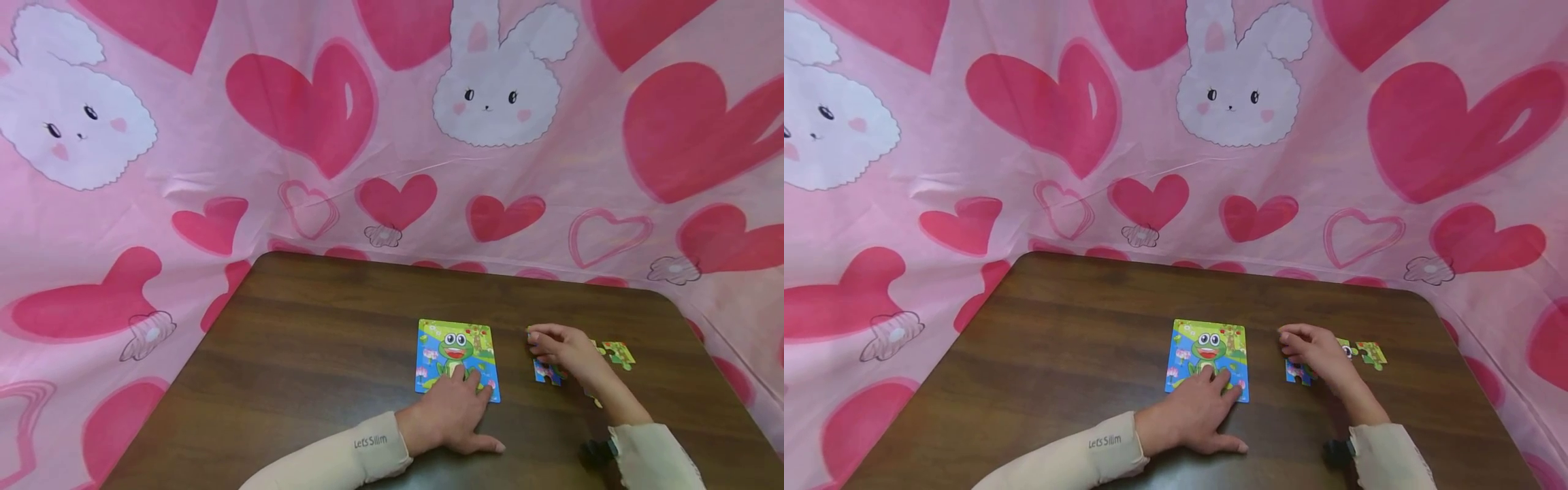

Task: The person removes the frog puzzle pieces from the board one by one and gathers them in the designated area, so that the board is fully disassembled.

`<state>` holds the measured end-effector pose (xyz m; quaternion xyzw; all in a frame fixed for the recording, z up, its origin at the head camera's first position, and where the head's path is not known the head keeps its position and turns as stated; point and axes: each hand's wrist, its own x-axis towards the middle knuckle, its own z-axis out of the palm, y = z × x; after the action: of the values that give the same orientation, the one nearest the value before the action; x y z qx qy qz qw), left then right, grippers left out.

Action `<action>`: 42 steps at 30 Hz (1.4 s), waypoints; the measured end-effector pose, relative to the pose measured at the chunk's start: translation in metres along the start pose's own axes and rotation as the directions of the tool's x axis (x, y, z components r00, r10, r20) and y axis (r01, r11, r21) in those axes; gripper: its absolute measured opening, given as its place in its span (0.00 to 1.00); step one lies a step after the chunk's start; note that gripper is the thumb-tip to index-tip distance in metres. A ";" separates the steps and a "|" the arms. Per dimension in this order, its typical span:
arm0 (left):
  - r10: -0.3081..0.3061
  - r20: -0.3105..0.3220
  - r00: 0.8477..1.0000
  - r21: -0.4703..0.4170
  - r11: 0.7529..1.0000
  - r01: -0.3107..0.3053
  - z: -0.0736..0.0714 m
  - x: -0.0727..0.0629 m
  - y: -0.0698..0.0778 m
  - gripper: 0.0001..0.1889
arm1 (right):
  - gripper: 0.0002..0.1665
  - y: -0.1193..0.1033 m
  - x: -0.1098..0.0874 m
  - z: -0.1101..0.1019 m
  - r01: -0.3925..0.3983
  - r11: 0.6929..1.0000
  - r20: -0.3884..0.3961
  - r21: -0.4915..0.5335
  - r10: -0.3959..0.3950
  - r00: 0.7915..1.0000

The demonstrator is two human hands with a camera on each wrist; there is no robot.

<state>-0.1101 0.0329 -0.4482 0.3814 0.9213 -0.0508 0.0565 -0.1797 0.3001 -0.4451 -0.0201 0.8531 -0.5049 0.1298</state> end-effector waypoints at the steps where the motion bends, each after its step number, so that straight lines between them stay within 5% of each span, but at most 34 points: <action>1: 0.002 0.005 1.000 -0.009 1.000 -0.002 0.000 0.000 0.000 0.46 | 0.33 -0.002 0.002 0.003 -0.007 1.000 0.004 0.005 0.007 1.000; 30: 0.058 0.047 0.997 -0.090 0.995 -0.054 -0.001 0.002 -0.006 0.42 | 0.25 -0.039 0.047 0.073 0.084 0.994 0.104 0.069 -0.091 0.990; 42: 0.065 0.030 0.997 -0.079 0.995 -0.063 -0.002 0.001 -0.007 0.42 | 0.22 -0.046 0.051 0.085 0.060 0.997 0.142 -0.047 -0.052 0.988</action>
<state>-0.1163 0.0290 -0.4462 0.4074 0.9088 -0.0193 0.0878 -0.2128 0.1970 -0.4544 -0.0830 0.8536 -0.4837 0.1748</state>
